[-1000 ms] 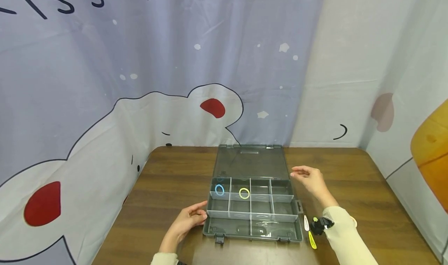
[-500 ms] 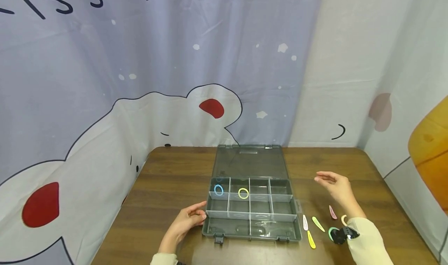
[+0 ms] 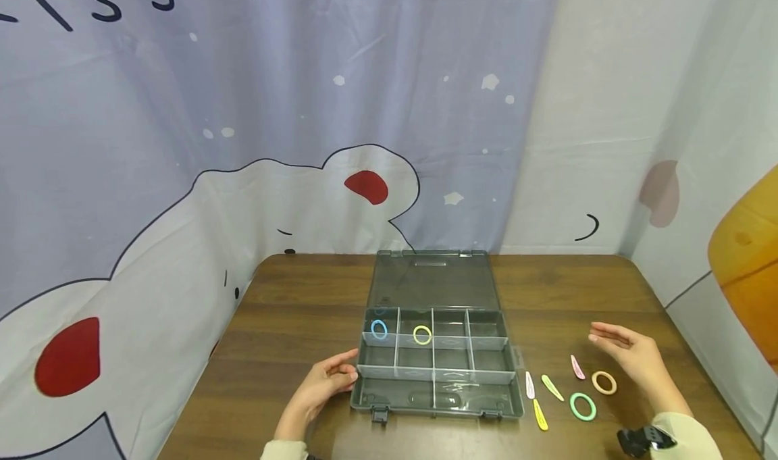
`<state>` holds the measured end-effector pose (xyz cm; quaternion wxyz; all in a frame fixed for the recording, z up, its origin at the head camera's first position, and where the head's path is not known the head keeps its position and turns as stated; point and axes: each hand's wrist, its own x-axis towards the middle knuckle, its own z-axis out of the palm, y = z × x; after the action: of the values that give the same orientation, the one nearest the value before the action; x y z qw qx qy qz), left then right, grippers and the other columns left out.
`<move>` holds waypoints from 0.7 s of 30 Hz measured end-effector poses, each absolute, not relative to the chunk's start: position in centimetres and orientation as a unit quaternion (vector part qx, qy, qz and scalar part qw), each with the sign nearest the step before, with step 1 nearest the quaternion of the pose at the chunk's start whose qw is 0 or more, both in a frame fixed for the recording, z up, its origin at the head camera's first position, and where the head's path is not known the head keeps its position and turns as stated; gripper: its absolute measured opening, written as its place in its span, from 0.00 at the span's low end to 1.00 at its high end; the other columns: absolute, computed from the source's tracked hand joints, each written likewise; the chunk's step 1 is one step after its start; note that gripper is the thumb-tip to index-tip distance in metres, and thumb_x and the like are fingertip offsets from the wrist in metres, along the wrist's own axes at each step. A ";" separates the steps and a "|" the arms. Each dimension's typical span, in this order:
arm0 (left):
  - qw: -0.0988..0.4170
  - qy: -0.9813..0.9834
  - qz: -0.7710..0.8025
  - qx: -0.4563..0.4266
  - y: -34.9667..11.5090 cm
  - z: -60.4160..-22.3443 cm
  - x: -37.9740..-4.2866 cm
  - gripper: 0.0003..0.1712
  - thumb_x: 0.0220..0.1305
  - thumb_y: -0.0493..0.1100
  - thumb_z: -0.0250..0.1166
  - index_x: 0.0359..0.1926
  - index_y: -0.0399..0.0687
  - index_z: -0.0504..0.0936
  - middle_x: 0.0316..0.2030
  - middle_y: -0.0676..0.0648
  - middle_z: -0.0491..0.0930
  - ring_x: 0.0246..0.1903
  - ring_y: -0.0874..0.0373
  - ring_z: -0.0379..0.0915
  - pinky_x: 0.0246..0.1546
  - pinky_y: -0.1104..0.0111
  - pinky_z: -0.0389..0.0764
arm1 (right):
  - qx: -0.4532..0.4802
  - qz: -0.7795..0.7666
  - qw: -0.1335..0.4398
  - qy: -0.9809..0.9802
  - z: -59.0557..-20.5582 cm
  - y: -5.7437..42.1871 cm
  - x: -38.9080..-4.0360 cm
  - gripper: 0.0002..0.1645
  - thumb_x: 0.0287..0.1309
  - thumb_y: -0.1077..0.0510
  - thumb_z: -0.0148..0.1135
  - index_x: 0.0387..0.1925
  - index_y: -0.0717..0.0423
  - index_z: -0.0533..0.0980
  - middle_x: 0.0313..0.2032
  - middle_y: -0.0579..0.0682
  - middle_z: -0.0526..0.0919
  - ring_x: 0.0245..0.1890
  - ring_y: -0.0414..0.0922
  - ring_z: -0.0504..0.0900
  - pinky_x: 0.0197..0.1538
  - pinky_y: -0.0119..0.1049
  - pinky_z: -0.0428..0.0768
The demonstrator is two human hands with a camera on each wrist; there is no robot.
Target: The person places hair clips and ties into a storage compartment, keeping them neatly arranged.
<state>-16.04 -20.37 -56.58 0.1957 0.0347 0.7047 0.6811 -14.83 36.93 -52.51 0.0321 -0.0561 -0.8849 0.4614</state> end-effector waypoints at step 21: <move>0.192 0.699 0.688 0.041 -20.4 -56.5 -16.0 0.34 0.62 0.33 0.64 0.67 0.30 0.63 0.37 0.47 0.75 0.38 0.58 0.75 0.43 0.67 0.81 | -0.095 0.463 -0.080 -0.877 -56.7 39.6 -10.7 0.37 0.61 0.45 0.62 0.61 0.68 0.69 0.46 0.49 0.84 0.38 0.22 0.75 0.49 0.49 0.79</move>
<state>-15.96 -20.40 -56.48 0.1921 0.0411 0.6986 0.6880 -10.66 39.64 -56.66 -0.0800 -0.0952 -0.8774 0.4634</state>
